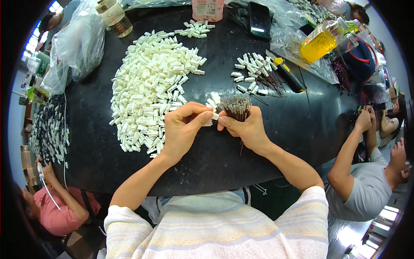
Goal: The person inserts metal pins and wire bundles by hand into white plastic housings on an assembly line.
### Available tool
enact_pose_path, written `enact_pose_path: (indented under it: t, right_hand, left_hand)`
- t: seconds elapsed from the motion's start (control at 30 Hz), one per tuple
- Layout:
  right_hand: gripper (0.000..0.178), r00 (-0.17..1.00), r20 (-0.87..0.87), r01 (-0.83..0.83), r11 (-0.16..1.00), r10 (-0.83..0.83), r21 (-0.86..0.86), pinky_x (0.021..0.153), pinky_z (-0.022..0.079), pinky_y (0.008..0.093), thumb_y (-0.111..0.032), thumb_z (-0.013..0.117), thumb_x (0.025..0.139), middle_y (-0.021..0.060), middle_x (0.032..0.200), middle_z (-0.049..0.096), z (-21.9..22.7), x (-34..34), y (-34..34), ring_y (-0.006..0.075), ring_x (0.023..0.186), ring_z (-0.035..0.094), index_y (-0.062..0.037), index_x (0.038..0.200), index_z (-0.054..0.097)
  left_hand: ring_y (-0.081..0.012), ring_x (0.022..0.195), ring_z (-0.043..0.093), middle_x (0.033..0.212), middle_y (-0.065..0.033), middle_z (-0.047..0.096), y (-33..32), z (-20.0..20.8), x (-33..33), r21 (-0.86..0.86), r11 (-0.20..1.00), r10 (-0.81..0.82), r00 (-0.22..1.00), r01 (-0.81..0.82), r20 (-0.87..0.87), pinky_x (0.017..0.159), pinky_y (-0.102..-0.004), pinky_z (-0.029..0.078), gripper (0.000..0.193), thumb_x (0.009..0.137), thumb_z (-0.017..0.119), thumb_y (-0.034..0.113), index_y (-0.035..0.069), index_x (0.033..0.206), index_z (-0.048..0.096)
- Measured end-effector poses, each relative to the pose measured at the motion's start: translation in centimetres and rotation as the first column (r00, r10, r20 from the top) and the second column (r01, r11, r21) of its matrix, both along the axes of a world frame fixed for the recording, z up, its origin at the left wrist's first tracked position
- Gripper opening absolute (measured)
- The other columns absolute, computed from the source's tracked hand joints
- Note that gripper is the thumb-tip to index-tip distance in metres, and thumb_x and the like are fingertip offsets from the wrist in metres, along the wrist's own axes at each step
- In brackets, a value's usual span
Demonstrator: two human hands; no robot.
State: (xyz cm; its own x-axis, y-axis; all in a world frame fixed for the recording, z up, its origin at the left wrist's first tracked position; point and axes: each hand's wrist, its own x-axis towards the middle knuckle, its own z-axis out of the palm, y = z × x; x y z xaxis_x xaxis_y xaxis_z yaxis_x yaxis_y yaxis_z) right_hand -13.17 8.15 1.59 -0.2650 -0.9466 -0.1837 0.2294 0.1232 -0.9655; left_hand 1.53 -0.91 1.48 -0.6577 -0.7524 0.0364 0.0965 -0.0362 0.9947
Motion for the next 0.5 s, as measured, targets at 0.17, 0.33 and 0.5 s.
enact_pose_path:
  t: [0.17, 0.33, 0.5]
  right_hand:
    - [0.007, 0.99, 0.135, -0.029, 0.999, 0.032, -0.024, 0.038, 0.025, 0.0182, -0.004, 0.059, 0.081, 0.0088, 0.066, 0.059, -0.1, 0.0, -0.2, 0.0033, 0.045, 0.039, 0.0029, 0.083, 0.059]
    - [0.008, 0.997, -0.07, 0.003, 0.998, -0.007, -0.059, 0.037, 0.025, 0.0183, -0.004, 0.059, 0.081, 0.0074, 0.065, 0.057, -0.8, 0.2, 0.0, 0.0035, 0.044, 0.037, 0.0034, 0.083, 0.057]
    - [0.011, 0.999, -0.018, 0.035, 0.999, -0.035, -0.038, 0.037, 0.024, 0.0179, -0.008, 0.059, 0.083, 0.0058, 0.063, 0.056, 1.2, -1.0, -0.7, 0.0032, 0.042, 0.037, 0.0029, 0.082, 0.058]
  left_hand:
    - [-0.0052, 0.07, 0.053, 0.081, -0.0032, 0.061, -0.2, -0.2, 0.3, 0.063, 0.998, 0.022, 0.999, -0.02, -0.028, 0.063, -0.0185, 0.041, 0.009, 0.081, 0.063, 0.006, -0.001, 0.085, 0.065]
    - [-0.0043, 0.07, 0.05, 0.082, -0.0026, 0.061, 0.3, -0.3, 0.1, -0.019, 0.999, 0.029, 1.0, -0.029, -0.012, 0.06, -0.0177, 0.039, 0.009, 0.081, 0.062, 0.006, -0.001, 0.085, 0.065]
    - [-0.003, 0.067, 0.048, 0.082, -0.0023, 0.061, -0.6, -0.3, -0.2, -0.103, 0.992, 0.067, 0.997, -0.07, -0.03, 0.058, -0.017, 0.037, 0.011, 0.085, 0.057, 0.006, -0.001, 0.089, 0.064]
